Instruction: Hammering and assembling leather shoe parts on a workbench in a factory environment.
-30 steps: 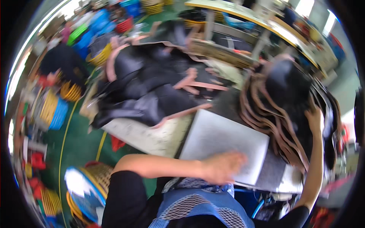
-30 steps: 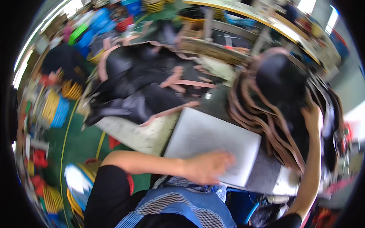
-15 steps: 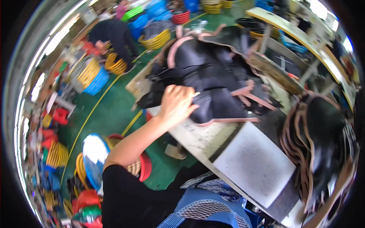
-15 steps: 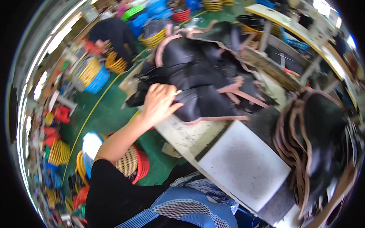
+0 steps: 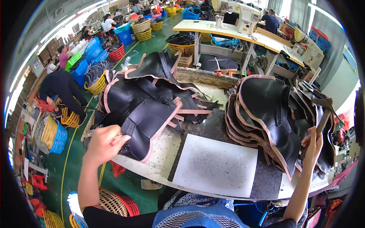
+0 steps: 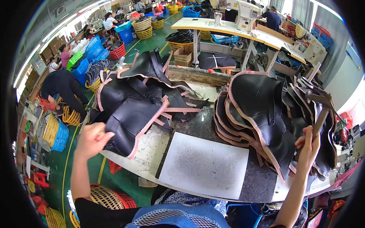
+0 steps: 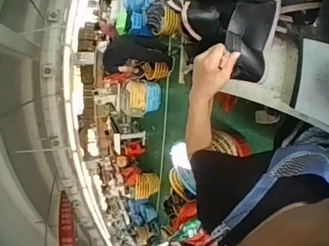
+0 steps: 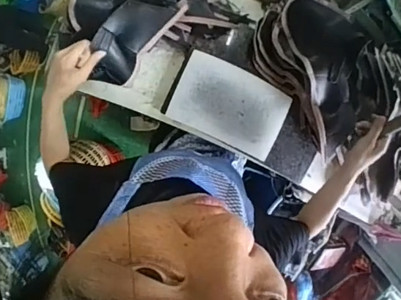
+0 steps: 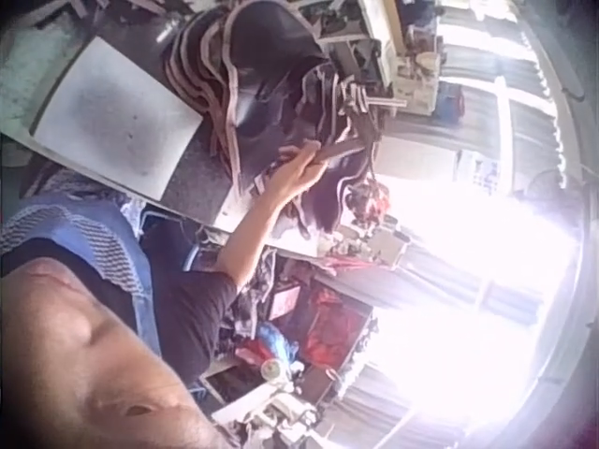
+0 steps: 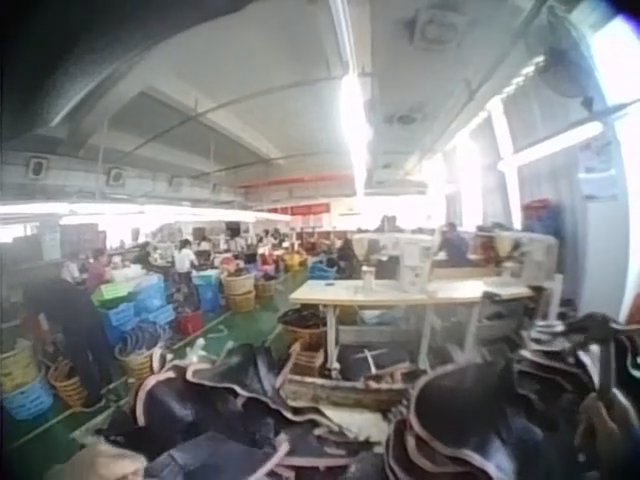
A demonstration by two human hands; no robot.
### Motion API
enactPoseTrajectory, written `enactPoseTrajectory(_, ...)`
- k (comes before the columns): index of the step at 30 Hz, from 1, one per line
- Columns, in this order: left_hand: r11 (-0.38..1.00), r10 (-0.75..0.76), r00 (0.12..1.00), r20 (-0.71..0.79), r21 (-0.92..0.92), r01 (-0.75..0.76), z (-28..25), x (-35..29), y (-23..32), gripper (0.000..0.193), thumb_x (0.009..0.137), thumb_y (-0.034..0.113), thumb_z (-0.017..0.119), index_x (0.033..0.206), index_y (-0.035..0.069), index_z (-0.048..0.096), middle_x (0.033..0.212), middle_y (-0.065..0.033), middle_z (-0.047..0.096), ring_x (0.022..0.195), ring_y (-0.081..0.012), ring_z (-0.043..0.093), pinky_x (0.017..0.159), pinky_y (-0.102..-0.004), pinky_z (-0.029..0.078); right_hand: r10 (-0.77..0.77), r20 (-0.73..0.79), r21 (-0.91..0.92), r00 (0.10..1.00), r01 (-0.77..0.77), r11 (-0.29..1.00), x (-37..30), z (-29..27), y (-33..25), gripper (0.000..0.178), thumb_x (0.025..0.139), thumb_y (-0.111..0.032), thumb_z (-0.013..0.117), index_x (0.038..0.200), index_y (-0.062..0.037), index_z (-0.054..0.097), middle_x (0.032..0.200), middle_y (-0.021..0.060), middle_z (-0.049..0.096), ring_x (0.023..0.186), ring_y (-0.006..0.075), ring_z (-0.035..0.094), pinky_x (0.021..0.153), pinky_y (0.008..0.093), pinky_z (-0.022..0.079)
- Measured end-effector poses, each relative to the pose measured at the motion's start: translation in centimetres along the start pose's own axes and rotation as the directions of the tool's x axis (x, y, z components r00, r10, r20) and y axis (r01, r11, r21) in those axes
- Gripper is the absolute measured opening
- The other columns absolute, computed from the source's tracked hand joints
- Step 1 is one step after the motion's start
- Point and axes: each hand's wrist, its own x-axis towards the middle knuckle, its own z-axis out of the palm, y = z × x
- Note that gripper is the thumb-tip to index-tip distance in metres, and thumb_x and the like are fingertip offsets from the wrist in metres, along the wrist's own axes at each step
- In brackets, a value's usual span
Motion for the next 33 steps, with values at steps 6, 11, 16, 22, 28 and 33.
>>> enactPoseTrajectory(6, 0.729, 0.56, 0.828, -0.031, -0.455, -0.511, 0.8, 6.0, 6.8, 0.036, 0.069, 0.016, 0.091, 0.073, 0.012, 0.056, 0.066, -0.0059, 0.058, 0.051, -0.0212, 0.054, 0.048, -0.0322, 0.037, 0.138, 0.053, 0.26, 0.989, -0.147, 0.954, -2.8, -0.3, -0.4, 0.034, 0.105, -0.033, 0.055, 0.08, -0.0122, 0.047, 0.058, -0.0025, 0.041, 0.042, 0.0061, 0.043, 0.038, 0.0212, 0.034)
enactPoseTrajectory(11, 0.635, 0.772, 0.624, 0.117, -0.18, -0.752, 18.9, 8.7, 11.3, 0.037, 0.078, 0.028, 0.08, 0.093, 0.003, 0.057, 0.092, -0.0123, 0.056, 0.091, -0.0284, 0.06, 0.078, -0.0422, 0.048, 0.113, 0.236, 0.158, 0.965, -0.153, 0.975, -5.5, 0.2, -2.1, 0.024, 0.107, -0.024, 0.053, 0.088, -0.009, 0.051, 0.062, -0.0021, 0.041, 0.043, 0.0055, 0.039, 0.039, 0.0215, 0.03)
enactPoseTrajectory(16, 0.734, 0.647, 0.739, -0.188, -0.108, -0.67, 15.4, 11.3, 9.8, 0.028, 0.083, 0.025, 0.077, 0.085, 0.005, 0.057, 0.106, -0.0101, 0.065, 0.092, -0.0291, 0.064, 0.084, -0.0414, 0.05, 0.068, 0.415, 0.014, 0.907, -0.081, 0.997, -11.9, -4.6, -3.8, 0.021, 0.106, -0.019, 0.051, 0.106, 0.0011, 0.054, 0.058, -0.0024, 0.044, 0.039, 0.004, 0.039, 0.038, 0.0196, 0.029)
enactPoseTrajectory(22, 0.728, 0.068, 0.984, 0.162, -0.682, 0.063, 6.3, 4.9, -1.1, 0.065, 0.088, 0.021, 0.079, 0.136, -0.002, 0.043, 0.13, -0.017, 0.063, 0.119, -0.0238, 0.061, 0.1, -0.0379, 0.049, 0.292, 0.744, -0.105, 0.601, -0.327, 0.939, -19.0, -1.4, -5.6, 0.021, 0.094, -0.017, 0.066, 0.084, -0.0017, 0.054, 0.058, -0.0008, 0.052, 0.043, 0.0071, 0.048, 0.039, 0.023, 0.037)
enactPoseTrajectory(28, 0.872, -0.192, 0.933, 0.306, -0.384, 0.305, 11.0, -4.3, -0.7, 0.065, 0.078, 0.026, 0.089, 0.12, 0.001, 0.047, 0.088, -0.0003, 0.048, 0.083, -0.0102, 0.047, 0.075, -0.0274, 0.044, 0.113, 0.805, -0.234, 0.582, 0.136, 0.963, -21.0, 3.3, -1.9, 0.022, 0.095, -0.009, 0.063, 0.083, 0.0001, 0.048, 0.062, 0.0218, 0.055, 0.054, 0.0397, 0.058, 0.05, 0.0421, 0.042)
enactPoseTrajectory(33, 0.565, -0.278, 0.861, 0.426, -0.653, 0.505, 10.4, -5.1, 0.3, 0.038, 0.093, 0.026, 0.074, 0.101, 0.004, 0.044, 0.09, 0.0023, 0.037, 0.083, -0.01, 0.04, 0.077, -0.0266, 0.041, 0.014, 0.773, -0.245, 0.635, 0.278, 0.929, -21.6, 4.3, -0.3, 0.02, 0.098, -0.009, 0.058, 0.086, 0.0001, 0.044, 0.061, 0.0218, 0.051, 0.051, 0.0407, 0.053, 0.046, 0.0436, 0.036)
